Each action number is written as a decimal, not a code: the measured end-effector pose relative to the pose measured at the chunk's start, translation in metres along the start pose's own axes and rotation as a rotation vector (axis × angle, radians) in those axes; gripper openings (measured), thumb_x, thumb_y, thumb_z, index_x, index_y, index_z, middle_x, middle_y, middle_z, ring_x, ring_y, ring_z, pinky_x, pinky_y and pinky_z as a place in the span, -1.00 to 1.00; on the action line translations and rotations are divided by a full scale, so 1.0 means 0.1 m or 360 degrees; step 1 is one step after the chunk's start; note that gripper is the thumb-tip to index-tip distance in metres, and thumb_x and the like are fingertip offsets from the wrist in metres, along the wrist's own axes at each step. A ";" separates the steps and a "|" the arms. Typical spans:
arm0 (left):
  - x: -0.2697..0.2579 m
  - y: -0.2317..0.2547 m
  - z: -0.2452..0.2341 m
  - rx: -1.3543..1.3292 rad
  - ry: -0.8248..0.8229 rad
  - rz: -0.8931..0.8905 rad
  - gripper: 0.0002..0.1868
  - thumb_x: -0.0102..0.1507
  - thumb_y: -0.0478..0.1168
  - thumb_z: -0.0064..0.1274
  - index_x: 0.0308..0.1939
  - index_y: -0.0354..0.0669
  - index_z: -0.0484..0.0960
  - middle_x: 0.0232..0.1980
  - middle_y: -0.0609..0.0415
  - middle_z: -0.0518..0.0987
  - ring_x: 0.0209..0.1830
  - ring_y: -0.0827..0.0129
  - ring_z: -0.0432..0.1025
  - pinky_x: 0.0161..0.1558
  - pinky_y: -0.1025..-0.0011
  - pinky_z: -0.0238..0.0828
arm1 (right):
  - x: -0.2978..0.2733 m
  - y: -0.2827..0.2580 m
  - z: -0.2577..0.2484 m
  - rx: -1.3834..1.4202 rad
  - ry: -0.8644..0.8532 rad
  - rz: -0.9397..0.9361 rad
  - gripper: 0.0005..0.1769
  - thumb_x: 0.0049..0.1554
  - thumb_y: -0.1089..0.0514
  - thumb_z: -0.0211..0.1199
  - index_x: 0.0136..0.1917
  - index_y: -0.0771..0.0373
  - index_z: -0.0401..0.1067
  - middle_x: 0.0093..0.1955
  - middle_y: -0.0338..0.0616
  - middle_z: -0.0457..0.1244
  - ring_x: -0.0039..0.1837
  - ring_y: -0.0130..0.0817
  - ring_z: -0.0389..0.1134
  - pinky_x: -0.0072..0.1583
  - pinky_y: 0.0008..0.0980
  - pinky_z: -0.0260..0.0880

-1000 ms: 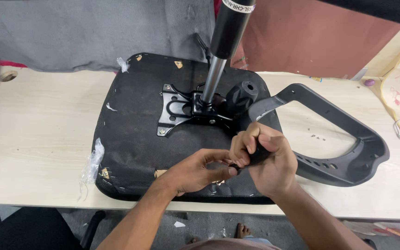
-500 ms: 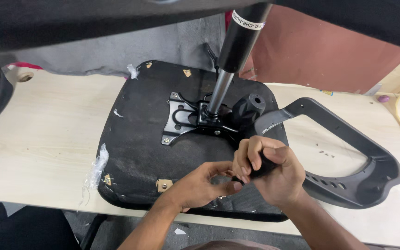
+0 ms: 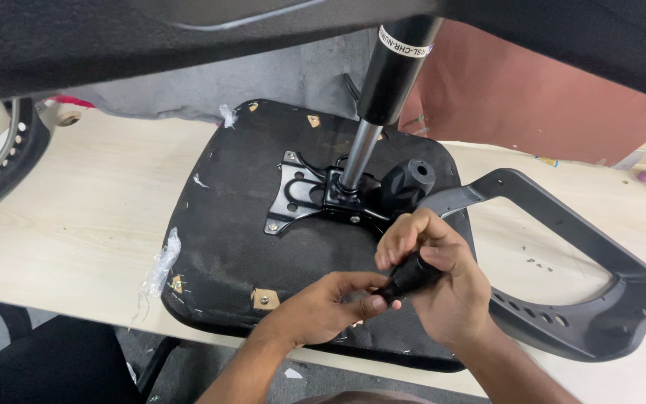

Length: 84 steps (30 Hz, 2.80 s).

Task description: The person uses a screwdriver to tighten screws on the underside of an office chair base, securing the frame to the seat. The chair is upside down on a table while the person works on the attachment points.

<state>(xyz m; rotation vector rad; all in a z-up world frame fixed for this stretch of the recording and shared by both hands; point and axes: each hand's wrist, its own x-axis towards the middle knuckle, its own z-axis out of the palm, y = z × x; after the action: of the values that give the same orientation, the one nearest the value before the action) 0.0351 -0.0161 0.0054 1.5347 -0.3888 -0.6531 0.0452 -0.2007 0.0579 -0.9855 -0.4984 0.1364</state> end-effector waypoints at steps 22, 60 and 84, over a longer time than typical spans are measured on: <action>0.02 -0.19 0.10 -0.0120 0.0235 0.0150 -0.40 0.17 0.18 0.27 0.09 -0.19 0.76 -0.32 0.15 0.59 -0.31 0.50 0.40 -0.16 0.44 0.41 | 0.05 0.02 -0.01 -0.0032 0.0056 0.0144 -0.56 0.32 -0.04 0.03 -0.33 0.15 0.09 -0.33 -0.17 0.04 -0.22 -0.37 0.08 -0.11 -0.34 0.23; -0.05 0.36 -0.16 0.0698 0.0232 0.0030 -0.51 0.11 0.08 0.26 0.03 -0.07 0.73 -0.09 0.03 0.75 -0.02 0.28 0.65 0.07 0.23 0.53 | 0.05 0.00 0.35 -0.0314 0.0760 0.0234 -0.72 0.21 0.13 -0.01 -0.32 0.25 0.26 -0.34 -0.12 0.17 -0.28 -0.34 0.22 -0.17 -0.33 0.31; -0.07 0.33 -0.04 0.0546 0.0145 0.0053 -0.64 0.19 0.00 0.21 -0.01 -0.07 0.74 -0.15 0.06 0.74 -0.05 0.34 0.62 0.18 0.22 0.43 | 0.01 0.14 -0.04 -0.0087 0.0094 -0.0041 -0.43 0.36 0.03 0.04 -0.47 0.22 0.13 -0.55 -0.13 0.04 -0.47 -0.35 0.07 -0.37 -0.35 0.14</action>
<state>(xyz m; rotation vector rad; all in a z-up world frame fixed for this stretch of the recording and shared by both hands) 0.0372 -0.0113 0.0392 1.8721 -0.4737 -0.5057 0.0495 -0.1960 0.0449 -1.0334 -0.4624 0.0708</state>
